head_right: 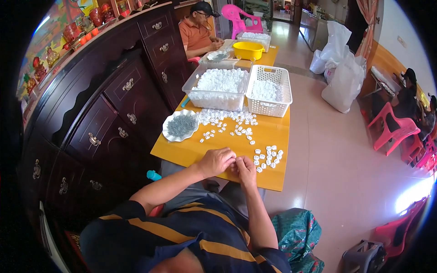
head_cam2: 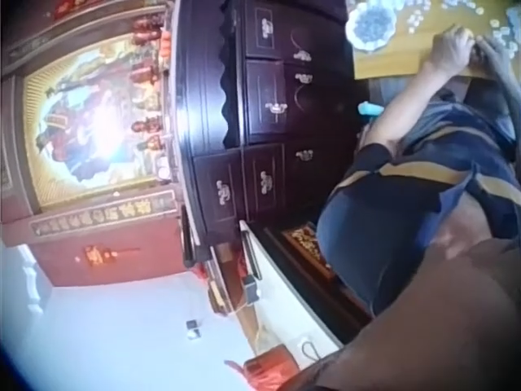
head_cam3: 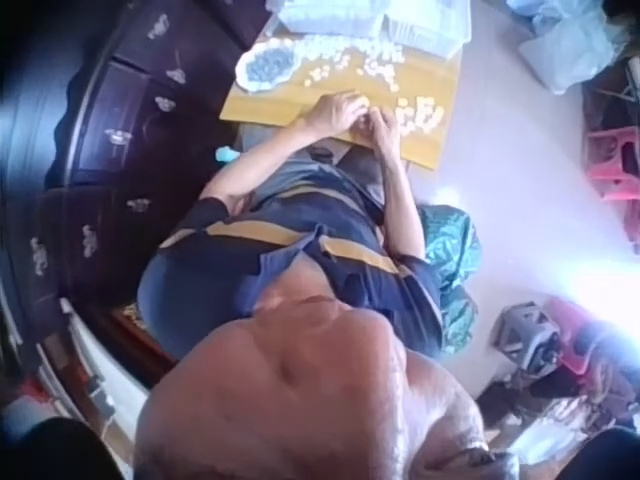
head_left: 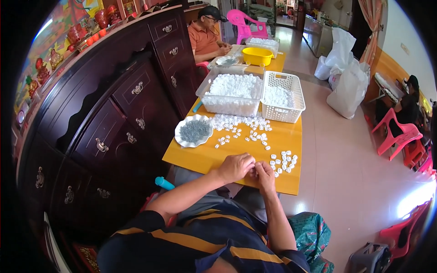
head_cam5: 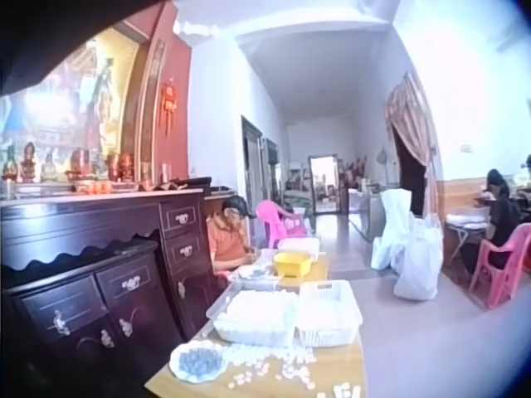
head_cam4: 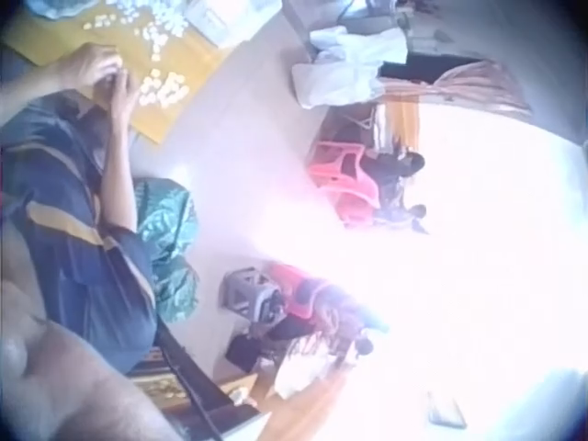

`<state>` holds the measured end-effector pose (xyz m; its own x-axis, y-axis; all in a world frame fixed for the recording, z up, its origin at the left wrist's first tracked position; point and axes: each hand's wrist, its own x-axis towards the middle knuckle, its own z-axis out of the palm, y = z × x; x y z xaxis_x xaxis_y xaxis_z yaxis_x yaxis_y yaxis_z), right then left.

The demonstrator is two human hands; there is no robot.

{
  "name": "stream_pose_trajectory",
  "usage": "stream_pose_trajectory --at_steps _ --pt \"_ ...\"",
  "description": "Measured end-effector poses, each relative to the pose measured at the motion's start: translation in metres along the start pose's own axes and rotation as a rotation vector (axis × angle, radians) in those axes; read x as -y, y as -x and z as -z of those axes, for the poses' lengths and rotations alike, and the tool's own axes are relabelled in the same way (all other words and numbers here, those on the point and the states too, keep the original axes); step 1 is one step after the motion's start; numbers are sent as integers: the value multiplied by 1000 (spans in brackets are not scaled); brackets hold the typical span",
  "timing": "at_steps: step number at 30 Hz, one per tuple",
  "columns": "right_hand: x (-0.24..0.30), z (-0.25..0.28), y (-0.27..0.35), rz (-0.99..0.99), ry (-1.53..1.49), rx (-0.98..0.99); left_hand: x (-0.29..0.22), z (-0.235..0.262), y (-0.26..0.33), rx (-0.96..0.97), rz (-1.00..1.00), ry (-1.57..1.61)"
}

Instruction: Manually assembling small white plastic components by inserting tiny metal pins into them.

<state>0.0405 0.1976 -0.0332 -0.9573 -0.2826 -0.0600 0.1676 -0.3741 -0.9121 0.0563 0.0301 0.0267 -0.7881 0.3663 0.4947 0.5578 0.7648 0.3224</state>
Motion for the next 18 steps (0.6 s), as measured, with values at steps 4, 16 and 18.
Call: stream_pose_trajectory --at_steps 4,16,18 --pt "-2 0 2 19 30 15 -4 5 2 -23 52 117" --pt "-7 -7 2 120 208 7 4 6 12 -51 103 210" --pt "-7 -10 2 146 256 -15 8 6 11 -41 105 210"
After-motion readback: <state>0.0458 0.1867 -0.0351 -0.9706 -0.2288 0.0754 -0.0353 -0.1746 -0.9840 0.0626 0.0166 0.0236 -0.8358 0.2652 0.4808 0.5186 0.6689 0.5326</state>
